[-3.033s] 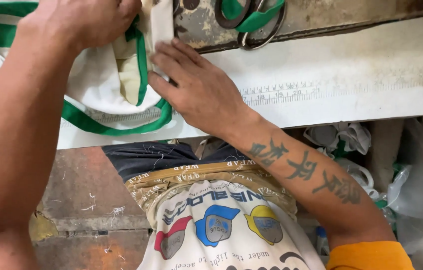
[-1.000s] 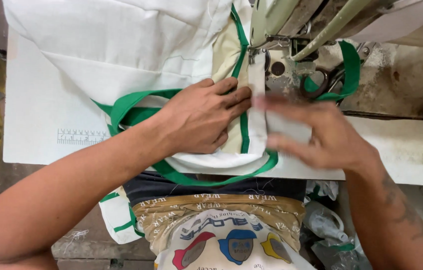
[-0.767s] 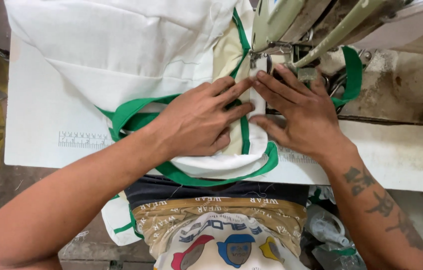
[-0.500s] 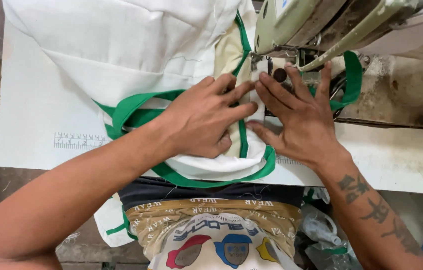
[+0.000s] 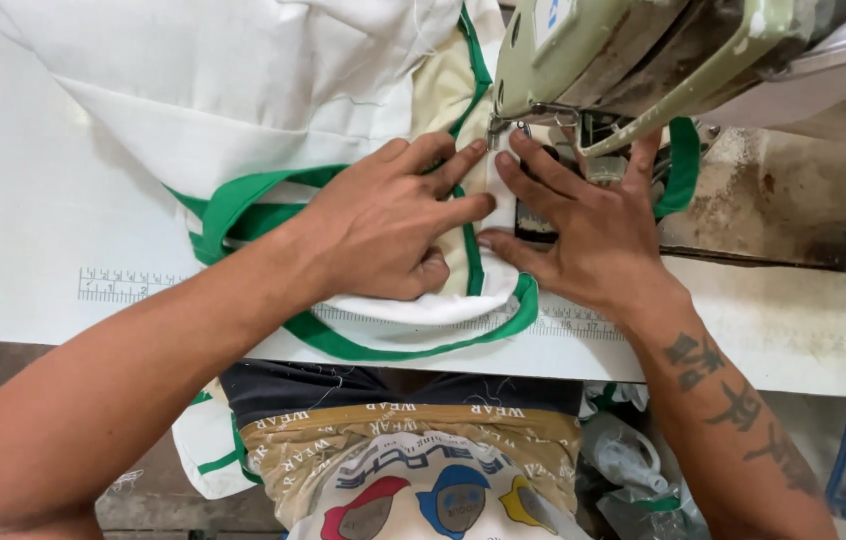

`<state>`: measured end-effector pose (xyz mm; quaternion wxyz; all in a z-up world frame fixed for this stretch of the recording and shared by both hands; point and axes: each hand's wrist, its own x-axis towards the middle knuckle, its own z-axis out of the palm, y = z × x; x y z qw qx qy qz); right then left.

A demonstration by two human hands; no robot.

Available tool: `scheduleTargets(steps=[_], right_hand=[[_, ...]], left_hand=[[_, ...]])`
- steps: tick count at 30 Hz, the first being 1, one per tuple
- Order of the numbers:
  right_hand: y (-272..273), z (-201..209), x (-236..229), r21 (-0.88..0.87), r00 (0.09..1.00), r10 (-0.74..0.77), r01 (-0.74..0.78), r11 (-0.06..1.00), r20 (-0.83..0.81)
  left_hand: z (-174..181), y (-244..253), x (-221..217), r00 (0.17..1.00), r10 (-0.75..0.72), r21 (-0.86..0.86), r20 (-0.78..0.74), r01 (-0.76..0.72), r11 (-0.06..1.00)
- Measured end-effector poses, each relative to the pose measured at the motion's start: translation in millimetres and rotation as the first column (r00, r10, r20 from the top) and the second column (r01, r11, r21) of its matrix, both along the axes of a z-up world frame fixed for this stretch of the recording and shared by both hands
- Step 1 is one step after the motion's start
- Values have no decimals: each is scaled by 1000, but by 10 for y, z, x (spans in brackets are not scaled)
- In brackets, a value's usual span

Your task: Sewing green fabric straps onto a white canvas tote bag using an industrial sewing machine.

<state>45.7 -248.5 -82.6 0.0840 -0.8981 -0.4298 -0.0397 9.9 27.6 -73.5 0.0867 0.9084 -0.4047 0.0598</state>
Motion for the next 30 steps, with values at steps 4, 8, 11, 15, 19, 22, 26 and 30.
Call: scheduleTargets(steps=[4,8,11,15,19,22,26,30], right_hand=[[84,86,24,-61,988,-113,107,992,-104],[78,-4,10,-109,981,-160,148,983,-108],[-59,-41,-79,189,980,120,-149,970,159],[-29,31,-354,179,941,316,-334,925,122],[-154,76,-476,259,940,342,-334,906,12],[-190,104,-580,260,943,303,-260,930,-141],[-154,-183,-845,320,998,62,-67,945,26],[-157,-113,-1118,496,991,-113,136,857,-78]], left_hand=[[-47,35,79,1000,-16,-63,-17,15,998],[489,-78,-253,996,-43,-139,-79,32,990],[415,-210,-698,983,-52,-30,-173,47,998],[142,-491,-1044,999,-10,125,52,4,992],[335,-543,-1004,993,1,88,115,-11,996],[564,-473,-818,993,-84,124,-79,93,988],[577,-487,-706,959,-88,66,-269,110,992],[855,-285,-582,818,17,63,-576,24,998]])
